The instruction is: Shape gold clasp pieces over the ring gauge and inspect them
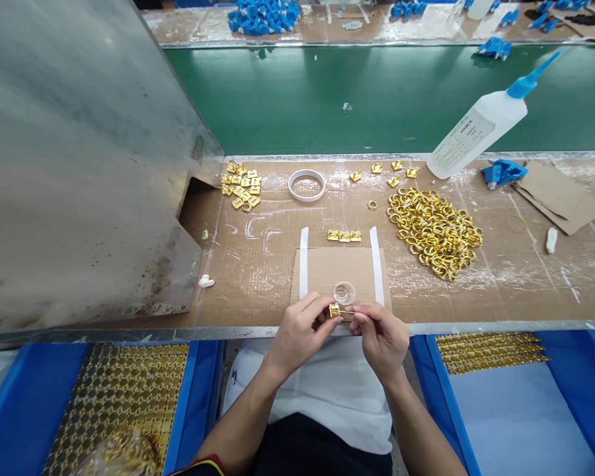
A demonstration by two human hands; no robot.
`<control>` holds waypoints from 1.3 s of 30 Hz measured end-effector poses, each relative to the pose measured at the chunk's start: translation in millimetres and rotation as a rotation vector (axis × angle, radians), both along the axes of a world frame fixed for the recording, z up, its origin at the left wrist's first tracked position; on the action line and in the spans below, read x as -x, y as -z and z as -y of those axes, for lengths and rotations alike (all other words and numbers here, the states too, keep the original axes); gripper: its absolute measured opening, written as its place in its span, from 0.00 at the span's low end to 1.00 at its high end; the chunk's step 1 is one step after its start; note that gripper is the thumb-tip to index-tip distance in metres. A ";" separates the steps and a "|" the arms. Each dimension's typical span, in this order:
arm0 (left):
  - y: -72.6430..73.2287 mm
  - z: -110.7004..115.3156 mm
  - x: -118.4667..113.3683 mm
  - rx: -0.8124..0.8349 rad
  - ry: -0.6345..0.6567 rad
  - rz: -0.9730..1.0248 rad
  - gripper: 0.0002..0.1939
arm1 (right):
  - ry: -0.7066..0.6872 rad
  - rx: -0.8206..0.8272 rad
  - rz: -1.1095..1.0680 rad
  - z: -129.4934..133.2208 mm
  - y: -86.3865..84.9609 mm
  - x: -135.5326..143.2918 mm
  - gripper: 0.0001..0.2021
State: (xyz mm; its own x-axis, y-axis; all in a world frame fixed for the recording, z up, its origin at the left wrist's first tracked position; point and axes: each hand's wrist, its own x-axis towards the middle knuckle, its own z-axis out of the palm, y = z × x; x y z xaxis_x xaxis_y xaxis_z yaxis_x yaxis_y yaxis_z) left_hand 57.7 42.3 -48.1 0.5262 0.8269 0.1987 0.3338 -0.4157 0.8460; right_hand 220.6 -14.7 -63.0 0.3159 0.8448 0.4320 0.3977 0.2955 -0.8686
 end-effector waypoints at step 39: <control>-0.2 -0.6 -1.5 -0.062 -0.004 0.006 0.06 | -0.047 -0.068 -0.056 -1.6 1.5 4.3 0.10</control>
